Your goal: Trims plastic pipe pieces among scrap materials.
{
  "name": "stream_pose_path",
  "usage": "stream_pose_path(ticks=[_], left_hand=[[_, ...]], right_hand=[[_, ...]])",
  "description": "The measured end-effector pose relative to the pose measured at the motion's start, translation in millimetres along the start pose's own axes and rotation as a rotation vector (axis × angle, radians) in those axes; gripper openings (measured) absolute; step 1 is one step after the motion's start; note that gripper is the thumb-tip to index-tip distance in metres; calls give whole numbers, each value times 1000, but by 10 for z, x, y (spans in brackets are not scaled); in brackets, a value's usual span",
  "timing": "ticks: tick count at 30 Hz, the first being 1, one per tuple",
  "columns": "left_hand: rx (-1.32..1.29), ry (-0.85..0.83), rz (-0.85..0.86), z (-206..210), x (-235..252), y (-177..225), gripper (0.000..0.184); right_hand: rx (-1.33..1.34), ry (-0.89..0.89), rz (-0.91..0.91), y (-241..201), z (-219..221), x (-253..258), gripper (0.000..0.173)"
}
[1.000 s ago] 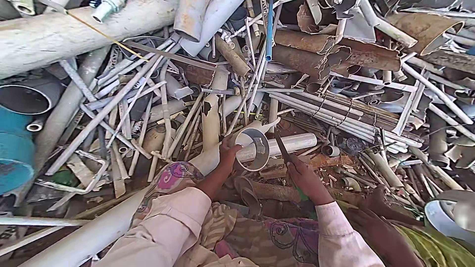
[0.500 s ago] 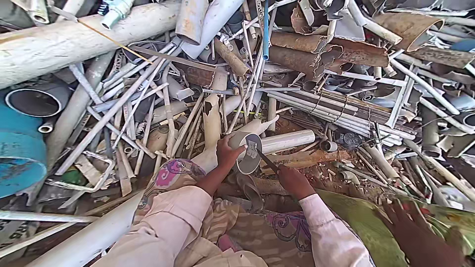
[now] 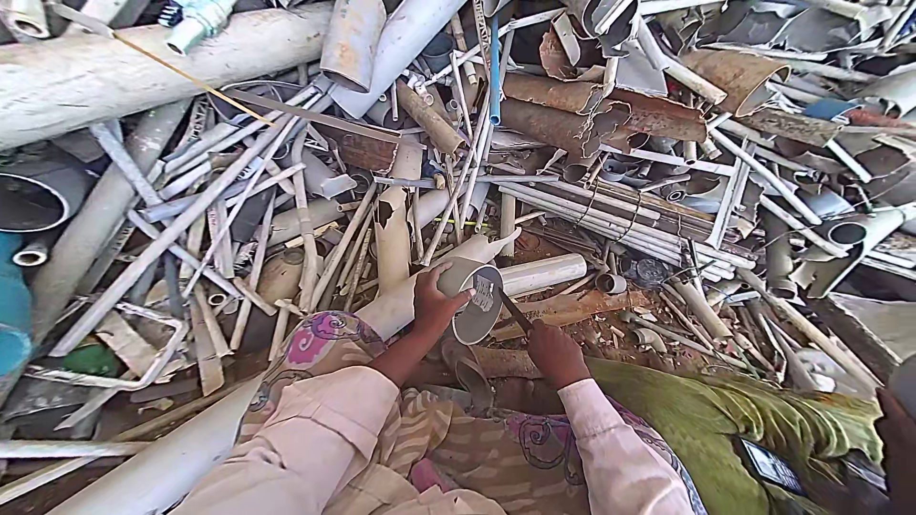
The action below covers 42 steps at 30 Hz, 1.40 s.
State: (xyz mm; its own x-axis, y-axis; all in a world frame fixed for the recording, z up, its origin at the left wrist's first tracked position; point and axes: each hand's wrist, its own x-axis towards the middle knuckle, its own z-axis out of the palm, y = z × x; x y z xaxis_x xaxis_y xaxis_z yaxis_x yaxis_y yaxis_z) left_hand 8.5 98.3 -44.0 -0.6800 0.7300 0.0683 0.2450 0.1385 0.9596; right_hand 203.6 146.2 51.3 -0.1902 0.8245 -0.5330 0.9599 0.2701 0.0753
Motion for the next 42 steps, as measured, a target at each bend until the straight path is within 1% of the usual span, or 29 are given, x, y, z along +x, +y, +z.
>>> stream_pose_path(ticks=[7,13,15,20,24,30,33,36,39,42], left_hand=[[-33,-27,17,91,-23,-12,79],[-191,-44,-91,59,82,-24,72],[-207,-42,-103,40,105,4,70],[-195,-42,-102,26,104,7,68],[-164,-37,-99,36,109,-24,69],[-43,-7,1,109,-14,-10,76],[-17,-24,-25,162,-138,12,81],[-2,-36,-50,162,-163,-7,82],[-68,-46,-70,99,-58,-24,80],[-196,-45,-84,46,53,-24,79]], right_hand=[[-55,-8,2,-58,-23,49,36],[-39,5,-34,7,-99,102,35],[-45,7,-46,37,-126,111,35],[-25,3,-76,92,-128,118,36],[-25,18,-57,104,-68,112,37],[-31,13,-23,30,-3,84,36],[-47,12,-6,-22,39,110,34],[-79,-1,-19,-45,52,131,33],[-95,-4,-69,20,-2,201,34],[-36,36,-110,126,-95,279,35]])
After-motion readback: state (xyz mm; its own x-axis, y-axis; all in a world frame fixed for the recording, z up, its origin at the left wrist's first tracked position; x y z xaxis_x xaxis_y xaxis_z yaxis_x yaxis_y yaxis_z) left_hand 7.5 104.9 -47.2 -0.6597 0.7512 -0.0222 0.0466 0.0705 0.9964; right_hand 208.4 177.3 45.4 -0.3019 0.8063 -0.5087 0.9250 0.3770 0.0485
